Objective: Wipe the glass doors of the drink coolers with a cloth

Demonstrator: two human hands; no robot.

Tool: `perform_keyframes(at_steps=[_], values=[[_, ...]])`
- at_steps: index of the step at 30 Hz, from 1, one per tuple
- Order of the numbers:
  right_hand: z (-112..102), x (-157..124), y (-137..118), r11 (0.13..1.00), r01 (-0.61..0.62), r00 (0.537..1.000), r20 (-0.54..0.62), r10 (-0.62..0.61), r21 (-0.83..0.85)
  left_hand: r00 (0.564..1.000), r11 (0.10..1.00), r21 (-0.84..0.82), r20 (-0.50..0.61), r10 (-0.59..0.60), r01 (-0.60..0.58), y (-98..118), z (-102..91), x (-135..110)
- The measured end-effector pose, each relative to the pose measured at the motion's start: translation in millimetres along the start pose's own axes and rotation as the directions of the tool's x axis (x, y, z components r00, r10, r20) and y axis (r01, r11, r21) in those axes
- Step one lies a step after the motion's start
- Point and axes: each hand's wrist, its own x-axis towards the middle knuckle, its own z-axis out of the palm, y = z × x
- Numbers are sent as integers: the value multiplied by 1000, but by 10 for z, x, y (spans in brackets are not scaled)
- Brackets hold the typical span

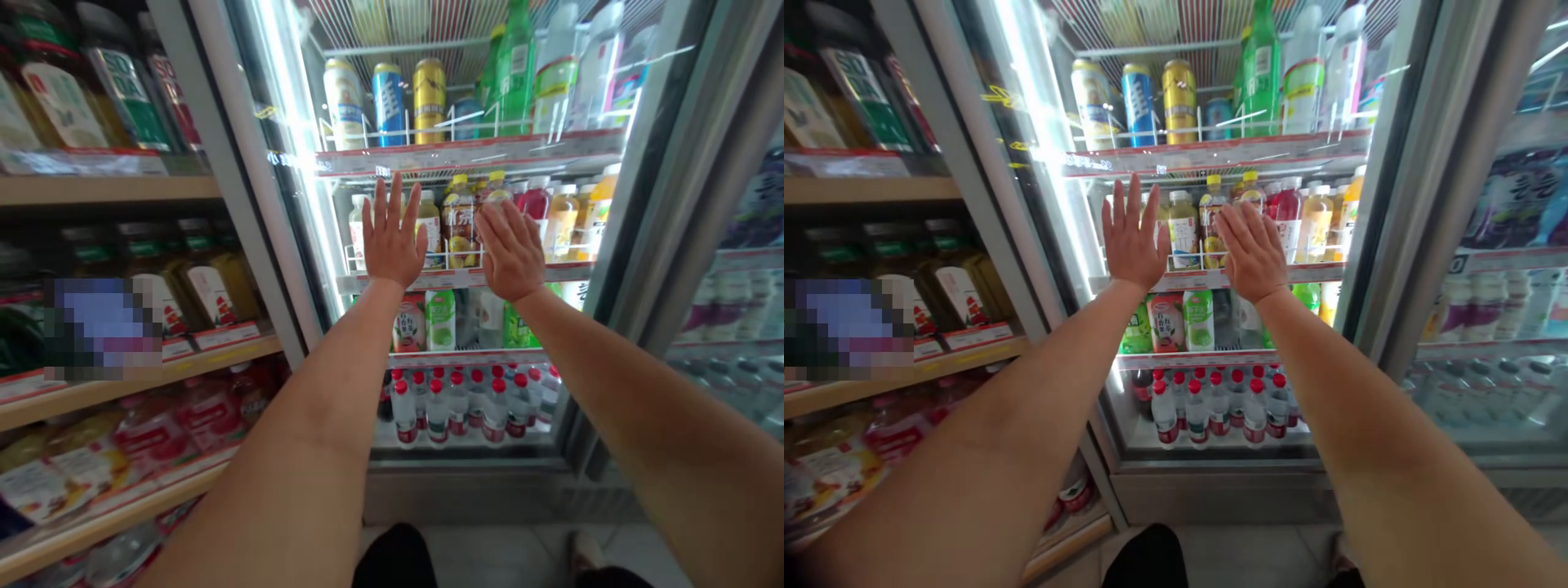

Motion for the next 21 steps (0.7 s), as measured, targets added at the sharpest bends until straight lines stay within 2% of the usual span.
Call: perform_keyframes(at_steps=[2, 4, 6, 8, 10, 12, 14, 17, 21], values=[[40, -8, 26, 997, -79, 992, -97, 78, 0, 1000, 1000, 10, 2, 1, -1, -1, 3, -1], [82, -16, 59, 976, -219, 954, -207, 217, 12, 1000, 1000, 28, 2, -1, 1, 1, 4, 0], [102, -28, 79, 957, -291, 922, -265, 282, 9, 1000, 1000, 23, 11, -8, 7, 6, 2, 0], [86, -43, 73, 976, -215, 952, -227, 205, -20, 1000, 1000, -9, 27, -15, 15, 9, -2, -1], [45, -56, 47, 998, -46, 992, -121, 42, -30, 999, 999, -32, 32, -15, 17, 10, -7, -3], [9, -66, 18, 999, 45, 999, -22, -45, -6, 1000, 999, -30, 22, -12, 13, 8, -10, -5], [1, -73, 8, 1000, 12, 1000, -9, -12, 21, 1000, 1000, -17, 16, -6, 6, 6, -11, -6], [44, -80, 34, 993, -109, 989, -93, 112, 34, 1000, 1000, -6, 14, -1, 1, 7, -11, -4], [86, -72, 63, 966, -256, 952, -170, 256, 17, 1000, 1000, -21, 8, -7, 7, 18, -18, 0]])
